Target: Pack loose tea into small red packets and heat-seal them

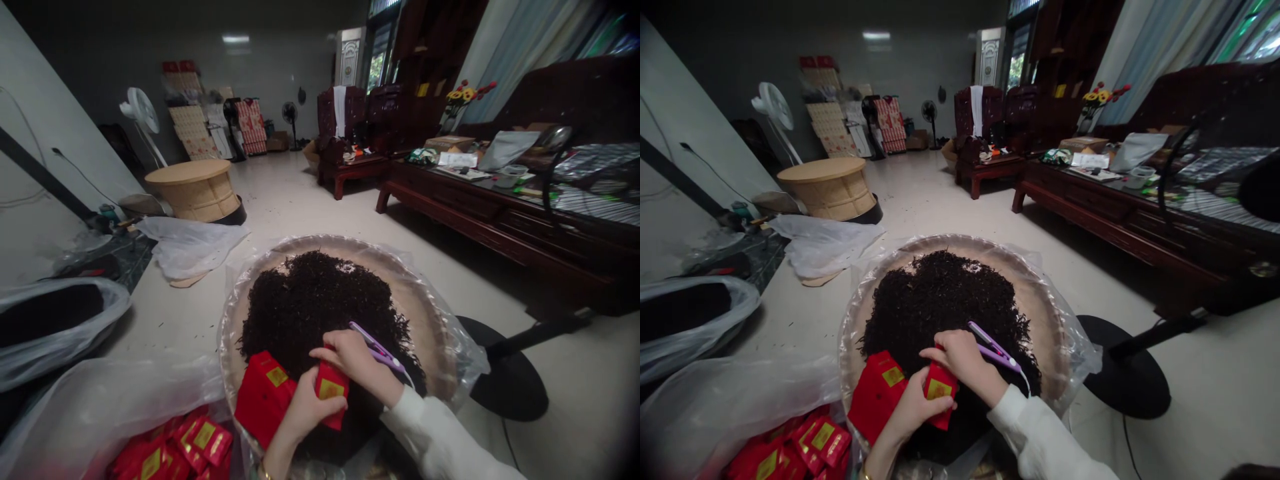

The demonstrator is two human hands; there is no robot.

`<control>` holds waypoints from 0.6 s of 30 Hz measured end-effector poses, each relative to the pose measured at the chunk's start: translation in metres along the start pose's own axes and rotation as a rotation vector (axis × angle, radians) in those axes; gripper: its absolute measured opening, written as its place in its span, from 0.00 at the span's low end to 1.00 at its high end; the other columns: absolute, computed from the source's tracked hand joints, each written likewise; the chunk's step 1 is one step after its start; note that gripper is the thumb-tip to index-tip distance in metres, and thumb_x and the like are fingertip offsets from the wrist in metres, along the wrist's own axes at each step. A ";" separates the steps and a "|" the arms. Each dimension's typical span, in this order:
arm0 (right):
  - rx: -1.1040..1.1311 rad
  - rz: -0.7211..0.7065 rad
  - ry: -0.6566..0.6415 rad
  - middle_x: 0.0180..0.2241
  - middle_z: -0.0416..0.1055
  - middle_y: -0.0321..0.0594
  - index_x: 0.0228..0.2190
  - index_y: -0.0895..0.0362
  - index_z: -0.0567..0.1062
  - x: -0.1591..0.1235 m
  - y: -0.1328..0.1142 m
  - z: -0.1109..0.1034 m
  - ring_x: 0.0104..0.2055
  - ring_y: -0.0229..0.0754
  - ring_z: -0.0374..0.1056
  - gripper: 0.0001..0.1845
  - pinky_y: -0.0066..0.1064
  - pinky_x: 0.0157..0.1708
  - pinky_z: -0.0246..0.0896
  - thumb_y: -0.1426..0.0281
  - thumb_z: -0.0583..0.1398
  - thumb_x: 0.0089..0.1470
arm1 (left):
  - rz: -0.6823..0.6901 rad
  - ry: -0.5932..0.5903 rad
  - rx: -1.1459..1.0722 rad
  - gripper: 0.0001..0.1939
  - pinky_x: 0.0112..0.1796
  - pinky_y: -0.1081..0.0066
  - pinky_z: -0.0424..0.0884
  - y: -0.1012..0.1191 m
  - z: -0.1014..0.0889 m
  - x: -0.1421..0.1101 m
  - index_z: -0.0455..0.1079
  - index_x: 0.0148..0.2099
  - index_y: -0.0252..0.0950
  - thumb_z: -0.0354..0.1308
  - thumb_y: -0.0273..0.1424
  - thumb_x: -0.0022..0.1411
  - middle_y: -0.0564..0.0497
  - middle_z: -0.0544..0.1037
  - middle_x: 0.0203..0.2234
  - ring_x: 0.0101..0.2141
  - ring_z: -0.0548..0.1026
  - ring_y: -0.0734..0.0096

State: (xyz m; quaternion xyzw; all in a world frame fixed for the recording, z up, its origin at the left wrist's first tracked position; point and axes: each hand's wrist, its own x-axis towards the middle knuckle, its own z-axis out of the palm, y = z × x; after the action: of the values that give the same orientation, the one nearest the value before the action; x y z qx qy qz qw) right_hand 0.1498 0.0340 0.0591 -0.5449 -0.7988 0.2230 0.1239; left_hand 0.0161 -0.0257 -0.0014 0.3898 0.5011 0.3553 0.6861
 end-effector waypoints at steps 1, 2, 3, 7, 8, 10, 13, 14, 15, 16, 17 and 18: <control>-0.006 -0.017 0.015 0.20 0.70 0.35 0.18 0.57 0.71 0.001 0.001 0.005 0.23 0.36 0.62 0.22 0.28 0.24 0.42 0.54 0.61 0.54 | -0.015 -0.001 -0.036 0.33 0.30 0.69 0.75 0.000 0.001 0.000 0.68 0.42 0.31 0.75 0.33 0.31 0.47 0.80 0.31 0.27 0.79 0.64; -0.005 -0.034 0.028 0.19 0.70 0.35 0.18 0.57 0.71 0.002 0.001 0.009 0.22 0.35 0.61 0.23 0.28 0.24 0.42 0.54 0.61 0.54 | -0.037 -0.008 -0.075 0.34 0.29 0.69 0.75 0.000 0.003 -0.001 0.69 0.42 0.31 0.76 0.34 0.31 0.46 0.80 0.30 0.27 0.79 0.63; 0.000 -0.045 0.031 0.19 0.69 0.34 0.17 0.57 0.70 0.003 0.002 0.013 0.21 0.35 0.59 0.24 0.28 0.24 0.41 0.53 0.61 0.53 | -0.062 -0.018 -0.106 0.33 0.28 0.70 0.74 0.000 0.005 -0.001 0.69 0.41 0.30 0.76 0.35 0.31 0.46 0.80 0.29 0.26 0.79 0.63; 0.063 -0.002 0.029 0.18 0.68 0.35 0.18 0.57 0.71 0.003 0.010 0.013 0.21 0.36 0.60 0.26 0.28 0.24 0.44 0.52 0.56 0.59 | -0.086 -0.034 -0.140 0.27 0.26 0.73 0.73 0.001 0.009 -0.002 0.71 0.36 0.29 0.75 0.36 0.33 0.47 0.80 0.25 0.23 0.79 0.66; 0.081 0.018 0.058 0.21 0.70 0.36 0.21 0.56 0.73 0.002 0.015 0.010 0.23 0.37 0.62 0.25 0.28 0.25 0.47 0.54 0.53 0.61 | -0.082 -0.017 -0.144 0.27 0.26 0.73 0.73 0.001 0.009 -0.001 0.71 0.36 0.29 0.75 0.36 0.33 0.46 0.80 0.26 0.23 0.79 0.67; 0.070 0.061 0.155 0.30 0.74 0.40 0.32 0.56 0.75 -0.003 0.033 0.006 0.32 0.41 0.67 0.20 0.28 0.31 0.54 0.58 0.49 0.64 | -0.068 0.034 -0.165 0.29 0.27 0.71 0.74 -0.001 0.006 0.001 0.72 0.37 0.29 0.75 0.38 0.32 0.42 0.81 0.31 0.23 0.79 0.66; -0.117 0.179 0.196 0.45 0.72 0.50 0.50 0.56 0.70 -0.015 0.068 0.007 0.44 0.52 0.67 0.24 0.36 0.40 0.59 0.59 0.61 0.54 | -0.042 0.109 -0.200 0.33 0.27 0.70 0.74 -0.005 0.000 0.004 0.72 0.40 0.29 0.75 0.40 0.31 0.38 0.81 0.37 0.25 0.80 0.64; -0.158 0.230 0.143 0.46 0.72 0.50 0.53 0.56 0.68 -0.019 0.080 0.010 0.45 0.54 0.68 0.28 0.37 0.40 0.59 0.61 0.63 0.51 | -0.027 0.122 -0.207 0.33 0.27 0.70 0.74 -0.005 -0.001 0.004 0.72 0.41 0.29 0.75 0.41 0.32 0.37 0.81 0.38 0.25 0.80 0.63; -0.169 0.252 0.100 0.46 0.71 0.50 0.54 0.56 0.67 -0.023 0.090 0.014 0.45 0.54 0.68 0.30 0.38 0.41 0.60 0.63 0.64 0.50 | -0.013 0.129 -0.211 0.33 0.27 0.70 0.74 -0.005 -0.002 0.004 0.72 0.41 0.29 0.75 0.41 0.32 0.36 0.81 0.38 0.25 0.80 0.63; -0.156 0.255 0.066 0.46 0.71 0.51 0.55 0.57 0.66 -0.026 0.098 0.018 0.46 0.55 0.68 0.30 0.38 0.42 0.60 0.64 0.63 0.50 | 0.002 0.131 -0.214 0.33 0.26 0.70 0.74 -0.004 -0.003 0.004 0.73 0.40 0.29 0.75 0.41 0.32 0.36 0.81 0.38 0.26 0.80 0.63; -0.129 0.252 0.051 0.46 0.71 0.50 0.54 0.57 0.67 -0.029 0.104 0.022 0.47 0.54 0.68 0.29 0.38 0.43 0.60 0.65 0.63 0.50 | 0.016 0.129 -0.215 0.33 0.26 0.70 0.74 -0.004 -0.003 0.004 0.73 0.40 0.29 0.75 0.41 0.32 0.36 0.81 0.39 0.26 0.80 0.63; -0.089 0.236 0.050 0.45 0.71 0.50 0.53 0.58 0.67 -0.030 0.108 0.025 0.46 0.53 0.68 0.28 0.38 0.43 0.60 0.66 0.62 0.51 | 0.027 0.124 -0.216 0.33 0.26 0.71 0.74 -0.003 -0.003 0.004 0.73 0.40 0.28 0.75 0.41 0.33 0.36 0.81 0.39 0.26 0.80 0.63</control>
State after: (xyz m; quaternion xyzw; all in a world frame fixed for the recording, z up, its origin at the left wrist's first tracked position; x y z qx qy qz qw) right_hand 0.2378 0.0337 -0.0144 -0.6455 -0.7348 0.1869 0.0924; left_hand 0.0142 -0.0231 -0.0059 0.2977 0.4961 0.4400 0.6868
